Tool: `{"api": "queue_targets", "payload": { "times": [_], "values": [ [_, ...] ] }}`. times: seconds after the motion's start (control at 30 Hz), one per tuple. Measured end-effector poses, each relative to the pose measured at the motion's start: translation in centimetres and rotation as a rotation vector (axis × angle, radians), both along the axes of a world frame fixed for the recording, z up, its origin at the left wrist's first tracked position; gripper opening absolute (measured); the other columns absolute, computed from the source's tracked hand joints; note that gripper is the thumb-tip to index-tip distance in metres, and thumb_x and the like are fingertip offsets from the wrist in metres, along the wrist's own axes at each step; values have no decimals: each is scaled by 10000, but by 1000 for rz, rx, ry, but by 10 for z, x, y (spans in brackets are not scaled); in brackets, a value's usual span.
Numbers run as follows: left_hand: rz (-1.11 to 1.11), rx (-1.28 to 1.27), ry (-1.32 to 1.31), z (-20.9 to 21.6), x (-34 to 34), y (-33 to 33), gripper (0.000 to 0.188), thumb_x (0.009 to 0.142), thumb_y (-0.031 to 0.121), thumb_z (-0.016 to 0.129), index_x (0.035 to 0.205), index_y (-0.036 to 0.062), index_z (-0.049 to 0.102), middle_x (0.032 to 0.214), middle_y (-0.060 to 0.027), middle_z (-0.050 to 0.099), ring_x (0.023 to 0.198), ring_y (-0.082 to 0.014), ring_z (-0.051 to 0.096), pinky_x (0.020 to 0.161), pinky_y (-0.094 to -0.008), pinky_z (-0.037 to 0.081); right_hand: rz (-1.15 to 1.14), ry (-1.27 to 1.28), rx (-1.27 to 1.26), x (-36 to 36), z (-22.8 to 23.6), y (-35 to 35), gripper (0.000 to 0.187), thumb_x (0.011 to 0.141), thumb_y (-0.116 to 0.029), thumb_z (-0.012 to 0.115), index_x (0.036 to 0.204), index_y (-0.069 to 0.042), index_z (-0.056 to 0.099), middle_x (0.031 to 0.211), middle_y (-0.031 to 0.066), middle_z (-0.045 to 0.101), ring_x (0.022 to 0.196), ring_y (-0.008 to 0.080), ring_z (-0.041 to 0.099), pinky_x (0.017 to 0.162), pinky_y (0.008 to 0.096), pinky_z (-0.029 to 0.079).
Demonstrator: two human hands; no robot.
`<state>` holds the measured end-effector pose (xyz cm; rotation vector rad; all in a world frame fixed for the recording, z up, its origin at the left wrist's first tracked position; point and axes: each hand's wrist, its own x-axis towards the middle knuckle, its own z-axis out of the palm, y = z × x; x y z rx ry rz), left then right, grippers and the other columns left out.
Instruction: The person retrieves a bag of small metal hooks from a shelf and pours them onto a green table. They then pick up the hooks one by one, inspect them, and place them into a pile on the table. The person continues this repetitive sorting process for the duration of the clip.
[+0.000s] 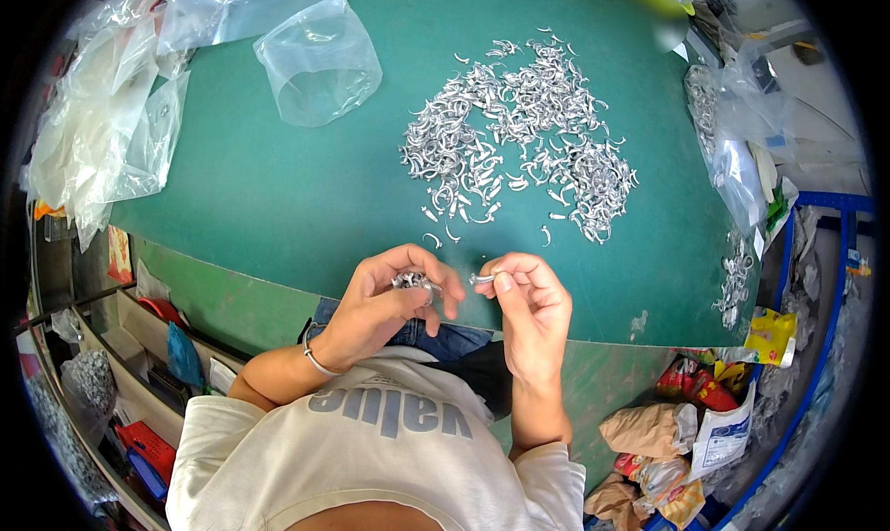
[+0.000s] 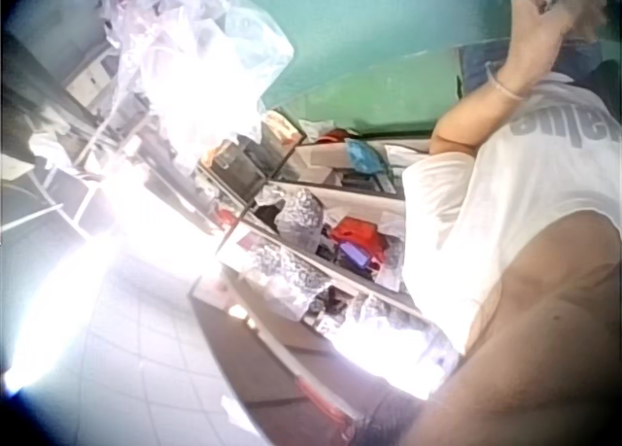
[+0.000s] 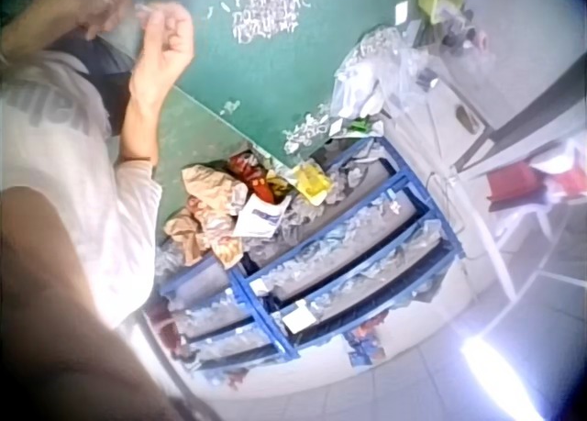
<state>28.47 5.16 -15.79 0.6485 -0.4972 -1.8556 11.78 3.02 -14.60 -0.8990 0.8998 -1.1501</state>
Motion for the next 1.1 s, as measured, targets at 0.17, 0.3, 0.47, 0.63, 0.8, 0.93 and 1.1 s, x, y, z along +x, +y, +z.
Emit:
{"api": "queue_targets", "payload": {
  "times": [0.17,0.3,0.47,0.63,0.8,0.93,1.1],
  "values": [
    [2,-60,-181,-1,-5,0,140,840,68,575,961,-3,576,844,-61,593,670,-85,538,537,-188,423,46,68,-63,3,0,4,63,863,-3,527,908,32,553,845,76,574,778,114,530,713,238,415],
    [3,-65,-371,6,-6,2,136,820,75,619,934,6,592,771,-4,573,603,-32,479,522,-163,383,32,130,-110,6,-1,9,64,848,32,528,906,35,553,836,66,559,770,108,519,705,230,406],
    [-49,90,-202,3,-5,3,105,848,107,582,887,10,571,736,-3,531,575,-38,416,491,-178,331,62,154,-44,8,-1,11,51,840,39,535,885,32,560,810,52,549,746,100,507,683,219,401],
    [-166,374,95,-2,0,-5,163,872,160,469,784,26,498,713,-48,486,567,-81,359,485,-216,293,84,319,3,2,-6,2,25,827,20,573,848,33,580,776,29,556,704,78,491,638,209,393],
    [-154,306,193,-10,0,-5,143,822,148,456,761,21,474,719,-104,507,571,-123,398,532,-250,344,-81,1122,-607,5,-23,-32,207,727,10,638,924,-55,627,854,59,550,767,202,492,667,299,388],
    [-126,250,224,-11,1,-5,107,797,99,457,779,0,493,756,-139,531,597,-154,446,568,-273,375,-28,1411,-764,14,-30,-38,145,706,-37,657,839,-73,610,950,59,511,837,254,461,712,357,345],
    [-27,268,161,-20,1,-2,117,779,45,463,789,-32,551,783,-141,554,636,-160,479,586,-258,389,-76,1281,-795,8,-38,-38,145,710,-35,654,827,-51,569,902,59,526,814,247,471,695,347,341]
  ]
}}
